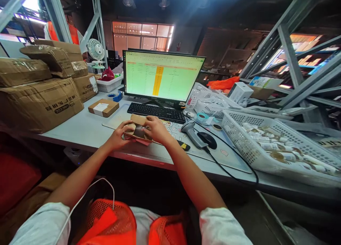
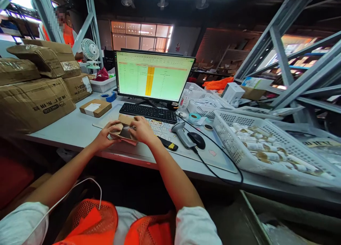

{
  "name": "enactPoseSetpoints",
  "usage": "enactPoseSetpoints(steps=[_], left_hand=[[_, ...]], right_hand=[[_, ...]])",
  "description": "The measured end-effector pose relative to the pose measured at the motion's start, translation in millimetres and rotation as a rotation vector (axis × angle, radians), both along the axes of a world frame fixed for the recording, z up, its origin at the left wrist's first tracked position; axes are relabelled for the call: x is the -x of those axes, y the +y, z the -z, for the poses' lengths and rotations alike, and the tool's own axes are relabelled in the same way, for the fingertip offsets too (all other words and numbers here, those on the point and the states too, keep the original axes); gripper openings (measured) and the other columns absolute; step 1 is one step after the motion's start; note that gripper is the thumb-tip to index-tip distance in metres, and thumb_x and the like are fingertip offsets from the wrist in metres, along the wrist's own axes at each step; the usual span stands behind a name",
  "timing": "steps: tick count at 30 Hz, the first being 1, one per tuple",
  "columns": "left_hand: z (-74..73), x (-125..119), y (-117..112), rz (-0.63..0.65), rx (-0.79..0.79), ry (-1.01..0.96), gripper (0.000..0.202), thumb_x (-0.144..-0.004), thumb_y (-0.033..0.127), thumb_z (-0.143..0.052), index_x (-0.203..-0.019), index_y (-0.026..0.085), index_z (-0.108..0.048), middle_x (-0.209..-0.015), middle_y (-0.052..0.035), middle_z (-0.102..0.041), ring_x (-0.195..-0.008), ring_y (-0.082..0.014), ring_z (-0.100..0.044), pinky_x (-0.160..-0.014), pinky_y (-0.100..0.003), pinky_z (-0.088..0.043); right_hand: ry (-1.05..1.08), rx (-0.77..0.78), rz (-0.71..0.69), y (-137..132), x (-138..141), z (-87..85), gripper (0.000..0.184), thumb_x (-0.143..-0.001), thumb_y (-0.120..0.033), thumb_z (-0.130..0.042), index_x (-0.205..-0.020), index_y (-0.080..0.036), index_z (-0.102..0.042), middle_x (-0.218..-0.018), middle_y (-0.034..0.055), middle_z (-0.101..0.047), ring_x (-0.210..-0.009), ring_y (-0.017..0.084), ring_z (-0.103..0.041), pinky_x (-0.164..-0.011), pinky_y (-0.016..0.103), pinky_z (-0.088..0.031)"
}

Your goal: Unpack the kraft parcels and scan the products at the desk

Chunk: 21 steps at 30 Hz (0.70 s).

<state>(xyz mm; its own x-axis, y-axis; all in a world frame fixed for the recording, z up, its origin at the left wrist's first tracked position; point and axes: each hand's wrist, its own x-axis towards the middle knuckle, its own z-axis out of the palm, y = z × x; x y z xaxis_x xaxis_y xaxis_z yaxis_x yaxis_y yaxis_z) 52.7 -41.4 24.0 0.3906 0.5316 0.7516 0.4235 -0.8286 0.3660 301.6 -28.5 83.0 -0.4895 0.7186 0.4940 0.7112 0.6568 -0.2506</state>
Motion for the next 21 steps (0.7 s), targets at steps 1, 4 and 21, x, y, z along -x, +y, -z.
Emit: enactPoseSetpoints(steps=[1,4,21], left_hand=[[-0.4,0,-2,0.000,-0.011,0.018,0.041,-0.088,0.043,-0.080,-0.121,0.023,-0.066,-0.150,-0.0122,-0.052,-0.142,-0.0299,-0.052,-0.120,-0.049,-0.046],[0.2,2,-5,-0.018,-0.020,0.067,0.053,-0.090,0.041,-0.078,-0.137,0.025,-0.059,-0.151,-0.0126,-0.050,-0.144,-0.0290,-0.050,-0.123,-0.048,-0.044],[9.7,-12,-15,-0.289,0.026,0.182,0.064,-0.096,0.048,-0.070,-0.153,0.028,-0.048,-0.156,-0.0095,-0.051,-0.144,-0.0314,-0.050,-0.117,-0.046,-0.048]], right_hand=[[-0.055,0.023,0.018,-1,2,-6.8,0.015,-0.091,-0.027,-0.075,-0.103,-0.020,-0.077,-0.137,0.0147,-0.061,-0.127,0.032,-0.056,-0.108,0.047,-0.045],[-0.129,0.090,0.020,-2,7,-20.2,0.008,-0.090,-0.023,-0.074,-0.095,-0.018,-0.071,-0.120,0.0116,-0.066,-0.104,0.025,-0.063,-0.091,0.036,-0.049],[-0.430,-0.049,0.104,-7,11,-29.3,0.015,-0.087,-0.012,-0.065,-0.094,-0.012,-0.078,-0.154,0.0216,-0.053,-0.150,0.044,-0.037,-0.124,0.062,-0.025]])
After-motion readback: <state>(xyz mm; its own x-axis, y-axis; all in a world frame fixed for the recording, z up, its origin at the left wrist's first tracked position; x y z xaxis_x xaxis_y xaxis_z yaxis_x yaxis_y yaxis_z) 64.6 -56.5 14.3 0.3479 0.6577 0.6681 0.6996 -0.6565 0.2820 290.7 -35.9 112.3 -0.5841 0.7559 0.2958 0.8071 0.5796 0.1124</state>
